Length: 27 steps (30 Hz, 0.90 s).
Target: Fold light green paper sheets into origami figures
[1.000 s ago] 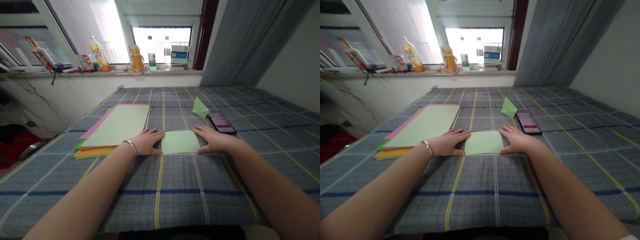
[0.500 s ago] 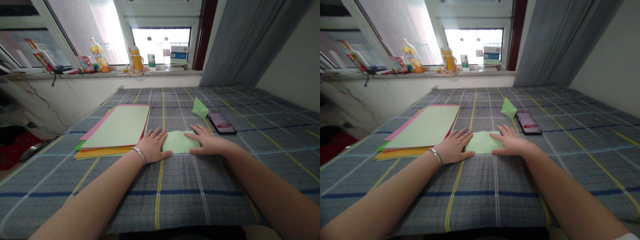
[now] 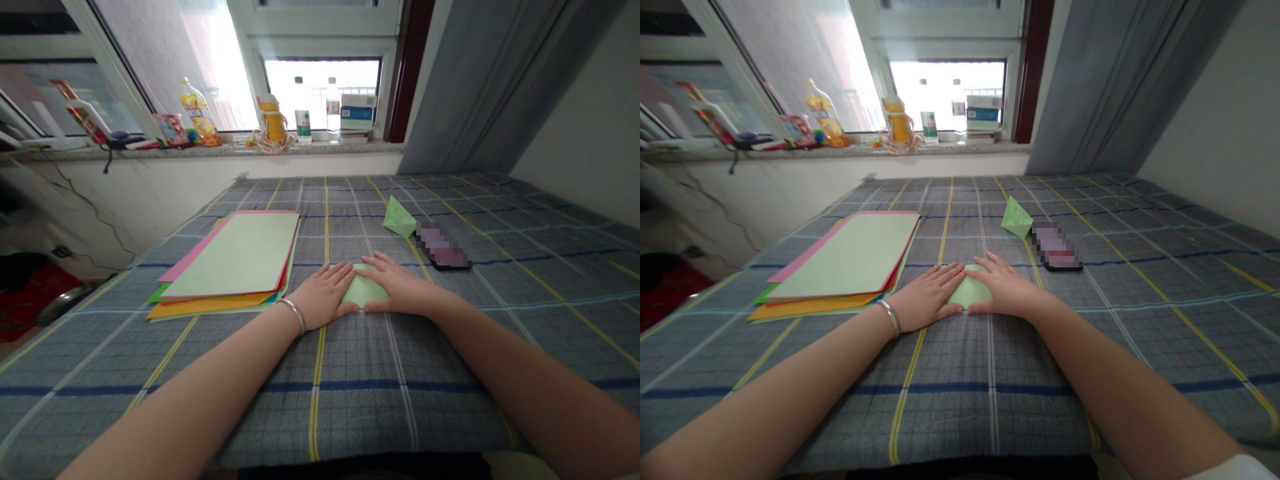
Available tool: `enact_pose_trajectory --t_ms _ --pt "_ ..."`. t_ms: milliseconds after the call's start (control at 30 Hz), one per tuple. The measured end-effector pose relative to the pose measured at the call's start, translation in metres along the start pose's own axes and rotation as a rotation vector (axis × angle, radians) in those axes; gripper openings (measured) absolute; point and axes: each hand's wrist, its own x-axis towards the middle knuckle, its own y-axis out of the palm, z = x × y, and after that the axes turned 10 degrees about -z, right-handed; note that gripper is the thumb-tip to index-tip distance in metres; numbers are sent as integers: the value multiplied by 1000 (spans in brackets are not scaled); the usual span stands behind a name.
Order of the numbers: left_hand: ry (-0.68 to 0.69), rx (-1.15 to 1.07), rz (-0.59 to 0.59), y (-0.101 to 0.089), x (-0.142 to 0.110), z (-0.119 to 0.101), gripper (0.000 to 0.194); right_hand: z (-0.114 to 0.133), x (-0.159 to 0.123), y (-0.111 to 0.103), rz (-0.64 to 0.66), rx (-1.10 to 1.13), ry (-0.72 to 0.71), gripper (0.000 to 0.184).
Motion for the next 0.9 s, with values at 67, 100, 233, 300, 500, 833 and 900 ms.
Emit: enact_pose_trajectory --t_ms 67,100,233,300,500,833,900 --pt "32 -25 30 -4 -2 3 73 -5 -2 -3 -2 6 -23 78" --pt "43 -30 44 -6 -3 5 72 -7 -3 -4 0 7 -28 76" --pt "94 -39 12 -16 -5 11 63 -9 -4 -10 3 22 -61 72" --pt "141 -66 -30 -20 -5 12 55 -5 -4 -14 -11 41 -118 65" --pt "225 -86 -98 -24 -2 2 30 14 -3 -25 -59 74 -203 27" --pt "157 33 -246 -19 1 -7 13 25 0 -20 -212 81 -184 3" --pt "149 27 -301 -16 1 -5 19 25 0 -18 -262 109 -179 5"
